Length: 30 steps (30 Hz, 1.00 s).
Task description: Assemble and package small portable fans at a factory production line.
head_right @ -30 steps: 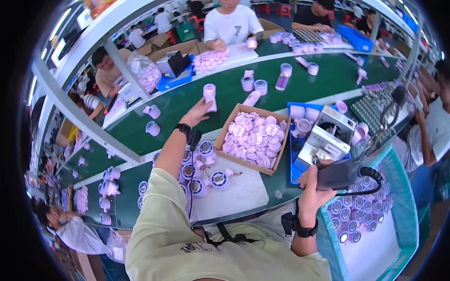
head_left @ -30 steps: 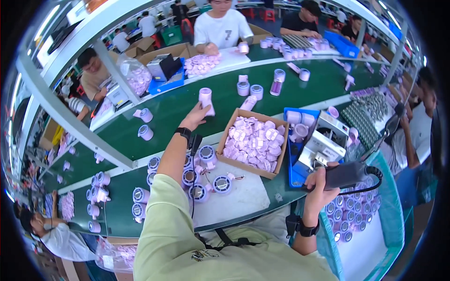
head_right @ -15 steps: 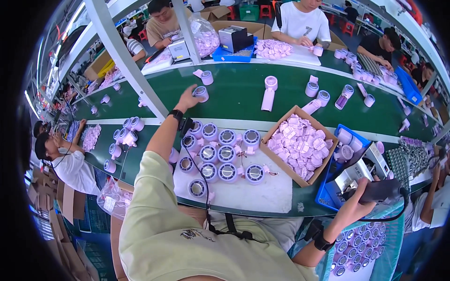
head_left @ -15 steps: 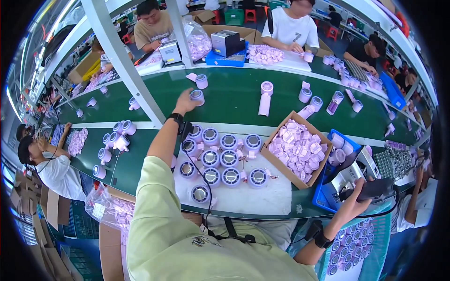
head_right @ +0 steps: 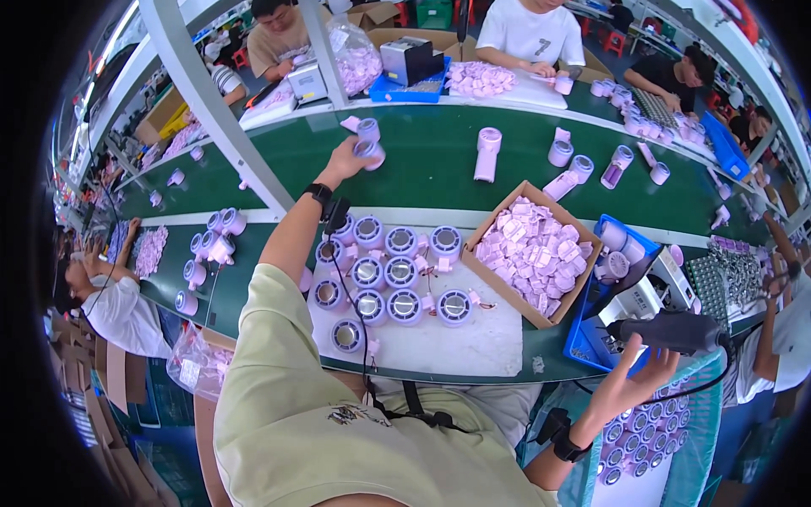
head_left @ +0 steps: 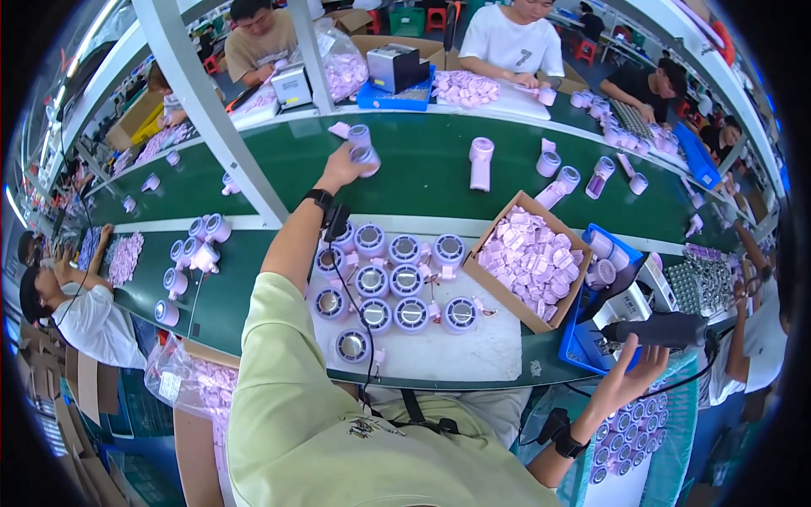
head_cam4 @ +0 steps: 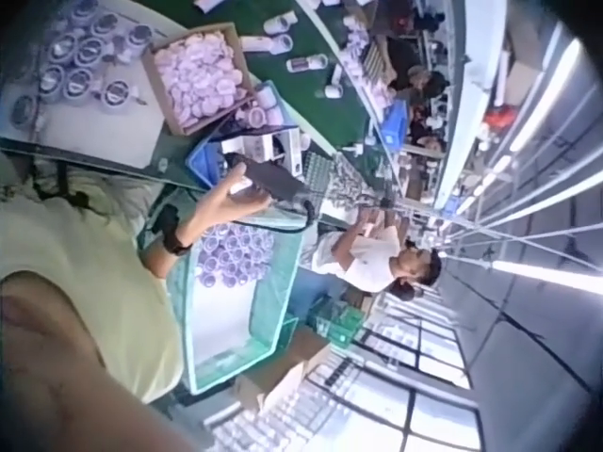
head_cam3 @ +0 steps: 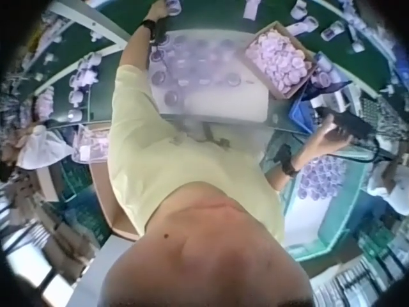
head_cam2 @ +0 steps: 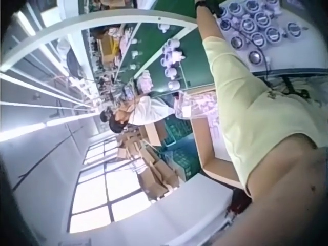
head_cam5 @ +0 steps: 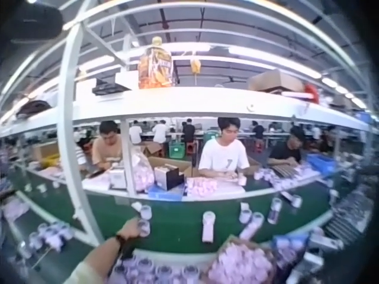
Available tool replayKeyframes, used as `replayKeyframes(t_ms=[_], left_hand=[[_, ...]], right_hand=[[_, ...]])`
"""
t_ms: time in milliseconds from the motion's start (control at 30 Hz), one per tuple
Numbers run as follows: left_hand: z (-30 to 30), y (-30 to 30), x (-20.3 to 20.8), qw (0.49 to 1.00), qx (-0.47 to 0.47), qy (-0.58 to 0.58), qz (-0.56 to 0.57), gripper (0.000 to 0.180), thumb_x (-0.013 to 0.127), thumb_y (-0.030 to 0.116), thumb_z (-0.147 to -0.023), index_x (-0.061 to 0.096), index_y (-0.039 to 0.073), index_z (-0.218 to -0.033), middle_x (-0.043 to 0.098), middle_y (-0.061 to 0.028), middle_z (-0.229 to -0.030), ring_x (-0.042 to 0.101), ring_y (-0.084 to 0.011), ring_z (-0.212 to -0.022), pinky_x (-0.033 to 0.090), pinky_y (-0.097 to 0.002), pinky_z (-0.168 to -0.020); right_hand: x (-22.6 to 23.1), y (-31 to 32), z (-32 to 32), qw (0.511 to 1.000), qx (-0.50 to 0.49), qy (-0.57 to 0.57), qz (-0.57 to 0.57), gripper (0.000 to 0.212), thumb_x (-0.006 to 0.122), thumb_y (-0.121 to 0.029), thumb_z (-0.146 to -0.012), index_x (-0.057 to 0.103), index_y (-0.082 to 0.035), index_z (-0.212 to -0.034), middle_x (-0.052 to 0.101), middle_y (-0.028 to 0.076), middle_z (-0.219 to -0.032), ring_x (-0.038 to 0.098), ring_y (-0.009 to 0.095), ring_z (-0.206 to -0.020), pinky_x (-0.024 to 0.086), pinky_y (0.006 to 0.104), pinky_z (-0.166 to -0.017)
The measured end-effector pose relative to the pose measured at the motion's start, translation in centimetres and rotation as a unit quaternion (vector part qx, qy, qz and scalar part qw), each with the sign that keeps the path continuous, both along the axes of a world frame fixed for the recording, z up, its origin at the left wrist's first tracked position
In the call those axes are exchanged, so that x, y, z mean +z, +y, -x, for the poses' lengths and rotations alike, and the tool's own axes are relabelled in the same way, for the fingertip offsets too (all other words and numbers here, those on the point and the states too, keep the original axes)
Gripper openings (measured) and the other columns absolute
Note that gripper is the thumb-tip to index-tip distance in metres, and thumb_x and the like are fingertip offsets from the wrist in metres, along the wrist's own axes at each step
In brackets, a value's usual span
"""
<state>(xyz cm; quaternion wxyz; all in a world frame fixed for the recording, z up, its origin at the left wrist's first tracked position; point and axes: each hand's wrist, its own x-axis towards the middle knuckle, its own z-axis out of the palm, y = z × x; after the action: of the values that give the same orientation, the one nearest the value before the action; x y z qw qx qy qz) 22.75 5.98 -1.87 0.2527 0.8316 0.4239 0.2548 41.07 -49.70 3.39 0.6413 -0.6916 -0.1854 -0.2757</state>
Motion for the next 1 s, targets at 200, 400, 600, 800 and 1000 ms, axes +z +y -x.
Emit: replayKeyframes(t_ms=[200,400,600,800,1000], left_hand=[[-3.3,-14.4,10.3,0.959,-0.149,-0.24,-0.018,0.067,0.081,0.039,-0.071,0.052,-0.003,-0.116,0.062,-0.0152,-0.106,0.06,-0.0198,-0.097,0.048,-0.0316,-0.084],[0.3,-33.4,11.1,0.894,-0.269,-0.144,-0.329,0.059,0.078,0.025,-0.063,0.053,0.003,-0.112,0.057,-0.0139,-0.111,0.057,-0.0322,-0.1,0.043,-0.0483,-0.094],[8.1,-41.0,7.2,0.977,-0.086,-0.112,-0.158,0.049,0.073,0.015,-0.07,0.056,0.001,-0.114,0.061,-0.0125,-0.107,0.058,-0.0287,-0.103,0.046,-0.0426,-0.091],[15.8,-49.3,5.2,0.966,0.087,-0.188,0.152,0.019,0.067,0.016,-0.086,0.071,0.005,-0.101,0.07,-0.0098,-0.083,0.065,-0.0185,-0.068,0.052,-0.0297,-0.063],[20.7,-53.5,4.3,0.901,0.185,-0.24,0.31,0.019,0.064,0.013,-0.088,0.069,0.002,-0.103,0.071,-0.0053,-0.084,0.065,-0.0109,-0.072,0.052,-0.0251,-0.066]], right_hand=[[-4.9,-0.3,1.9,0.993,0.092,-0.056,0.041,0.021,0.057,-0.015,-0.094,0.05,0.001,-0.106,0.054,0.008,-0.095,0.051,0.016,-0.083,0.044,0.0304,-0.075],[-2.3,7.9,9.0,0.873,0.461,0.113,-0.108,0.071,0.057,-0.04,-0.091,0.028,0.003,-0.14,0.046,0.016,-0.13,0.055,0.023,-0.106,0.046,0.0327,-0.085],[-3.3,7.9,10.4,0.761,0.613,0.205,0.063,0.081,0.071,-0.04,-0.079,0.036,0.008,-0.135,0.049,0.015,-0.128,0.051,0.026,-0.115,0.043,0.0372,-0.097],[-3.8,11.1,10.4,0.462,0.842,0.21,0.187,0.075,0.082,-0.037,-0.066,0.053,0.009,-0.118,0.049,0.004,-0.094,0.054,0.017,-0.094,0.043,0.0267,-0.084],[-4.4,12.2,13.6,0.391,0.88,0.167,0.214,0.076,0.081,-0.04,-0.066,0.054,0.009,-0.117,0.051,0.006,-0.096,0.054,0.017,-0.092,0.043,0.0268,-0.083]])
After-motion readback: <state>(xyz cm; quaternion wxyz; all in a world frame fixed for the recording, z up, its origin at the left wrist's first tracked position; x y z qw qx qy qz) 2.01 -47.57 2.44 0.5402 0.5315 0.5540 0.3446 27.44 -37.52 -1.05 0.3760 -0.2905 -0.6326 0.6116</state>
